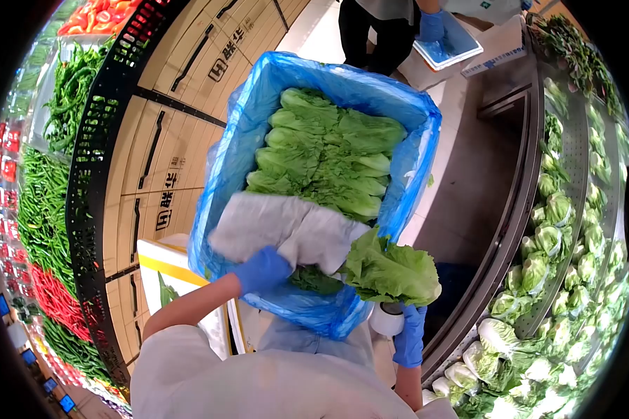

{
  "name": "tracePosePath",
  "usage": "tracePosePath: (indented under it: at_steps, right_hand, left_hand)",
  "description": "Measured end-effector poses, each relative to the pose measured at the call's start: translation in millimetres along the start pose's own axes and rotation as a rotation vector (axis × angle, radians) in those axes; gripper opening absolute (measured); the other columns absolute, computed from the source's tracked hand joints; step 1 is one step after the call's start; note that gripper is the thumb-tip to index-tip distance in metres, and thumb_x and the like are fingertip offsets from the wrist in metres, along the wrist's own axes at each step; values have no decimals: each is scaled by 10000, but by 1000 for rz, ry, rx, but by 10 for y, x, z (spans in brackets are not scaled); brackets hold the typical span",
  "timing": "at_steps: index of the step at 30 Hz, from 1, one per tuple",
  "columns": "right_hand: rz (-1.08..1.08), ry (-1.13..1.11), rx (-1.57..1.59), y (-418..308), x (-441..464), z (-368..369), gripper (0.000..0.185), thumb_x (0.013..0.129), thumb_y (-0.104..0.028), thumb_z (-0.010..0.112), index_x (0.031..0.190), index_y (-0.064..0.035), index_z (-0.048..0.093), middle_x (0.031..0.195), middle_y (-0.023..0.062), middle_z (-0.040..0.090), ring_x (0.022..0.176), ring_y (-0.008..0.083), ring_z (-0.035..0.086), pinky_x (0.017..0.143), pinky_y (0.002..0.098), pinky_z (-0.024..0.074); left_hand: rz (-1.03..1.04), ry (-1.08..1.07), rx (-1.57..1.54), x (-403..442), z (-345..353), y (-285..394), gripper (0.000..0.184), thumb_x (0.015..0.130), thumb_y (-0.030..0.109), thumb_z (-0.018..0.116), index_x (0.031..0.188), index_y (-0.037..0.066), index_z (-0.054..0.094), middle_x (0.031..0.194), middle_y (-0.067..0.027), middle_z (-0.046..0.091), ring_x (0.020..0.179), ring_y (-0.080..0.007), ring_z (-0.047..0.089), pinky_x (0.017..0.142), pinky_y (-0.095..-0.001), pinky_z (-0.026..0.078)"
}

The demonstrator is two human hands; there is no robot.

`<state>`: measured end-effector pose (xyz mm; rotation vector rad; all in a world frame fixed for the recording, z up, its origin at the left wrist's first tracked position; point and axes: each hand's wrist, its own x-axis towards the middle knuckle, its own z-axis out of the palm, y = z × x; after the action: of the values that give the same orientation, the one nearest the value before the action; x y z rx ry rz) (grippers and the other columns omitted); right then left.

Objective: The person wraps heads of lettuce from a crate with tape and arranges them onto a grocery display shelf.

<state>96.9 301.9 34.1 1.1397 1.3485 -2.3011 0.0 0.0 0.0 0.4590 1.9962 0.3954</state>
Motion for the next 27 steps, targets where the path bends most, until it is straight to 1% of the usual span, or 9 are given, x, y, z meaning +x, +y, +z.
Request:
tracePosePath:
  at_steps: [1, 3, 7, 11, 13, 16, 21, 25, 27]
  right_hand:
    - [-13, 3, 8, 12, 16, -36, 463, 795, -64, 635, 1228, -51, 474, 1129, 70, 578, 999, 158, 570, 853, 304, 463]
    - [-65, 48, -44, 21, -69, -21, 439, 791, -72, 641, 1206, -51, 499, 1107, 68, 589, 976, 154, 580, 841, 303, 469]
    - [-20, 37, -4, 226, -51, 254, 442, 786, -83, 653, 1201, -52, 501, 1136, 67, 572, 995, 159, 567, 851, 308, 462]
    - [-58, 12, -26, 199, -158, 340, 462, 795, -105, 653, 1223, -60, 484, 1170, 62, 553, 1038, 165, 545, 881, 317, 443]
    - [-61, 17, -76, 219, -179, 320, 457, 810, -118, 637, 1235, -69, 476, 1176, 54, 551, 1056, 163, 537, 902, 320, 429]
    - [-65, 22, -51, 160, -219, 457, 444, 827, -133, 615, 1243, -79, 468, 1192, 40, 538, 1074, 165, 523, 919, 323, 416]
    - [-56, 71, 20, 230, -55, 602, 478, 812, -125, 624, 1253, -75, 445, 1176, 48, 541, 1052, 161, 534, 897, 322, 428]
    - [-12, 41, -146, 474, 280, 698, 470, 843, -179, 579, 1263, -47, 414, 1150, 77, 555, 986, 205, 589, 862, 350, 482]
    - [-29, 45, -110, 680, 438, 723, 461, 845, -163, 582, 1261, -50, 421, 1139, 74, 562, 981, 196, 587, 847, 335, 483]
  left_hand:
    - [-73, -382, 414, -25, -346, 285, 428, 837, 360, 541, 1180, 109, 489, 1235, -166, 496, 1209, -191, 445, 1011, -345, 322]
    - [317, 308, 86, 180, -186, 173, 507, 819, 360, 550, 1234, 87, 448, 1244, -174, 468, 1189, -311, 431, 985, -386, 336]
    - [393, 836, 426, 473, 218, -124, 574, 808, 349, 567, 1280, 69, 402, 1249, -180, 441, 1134, -416, 415, 957, -422, 348]
    - [208, 599, -23, 619, 594, -113, 544, 827, 330, 547, 1292, 95, 392, 1237, -164, 435, 1080, -423, 444, 921, -450, 373]
    - [137, -290, 138, 249, 20, 171, 433, 829, 265, 519, 1232, 116, 462, 1169, -146, 480, 1031, -337, 510, 853, -431, 422]
    - [498, -205, 146, 153, 418, -115, 342, 827, 251, 478, 1154, 179, 545, 1105, -146, 542, 1033, -298, 527, 832, -419, 432]
    - [627, 187, 103, 262, 1340, -648, 315, 846, 257, 463, 1124, 153, 566, 1100, -101, 570, 991, -244, 560, 833, -347, 454]
    - [647, 150, -184, -224, 788, -420, 311, 888, 214, 458, 1163, 103, 554, 1135, -118, 568, 1026, -228, 561, 878, -316, 442]
    - [599, 49, -700, -553, 153, -302, 312, 905, 175, 484, 1178, 38, 544, 1126, -113, 586, 1046, -197, 561, 901, -294, 428]
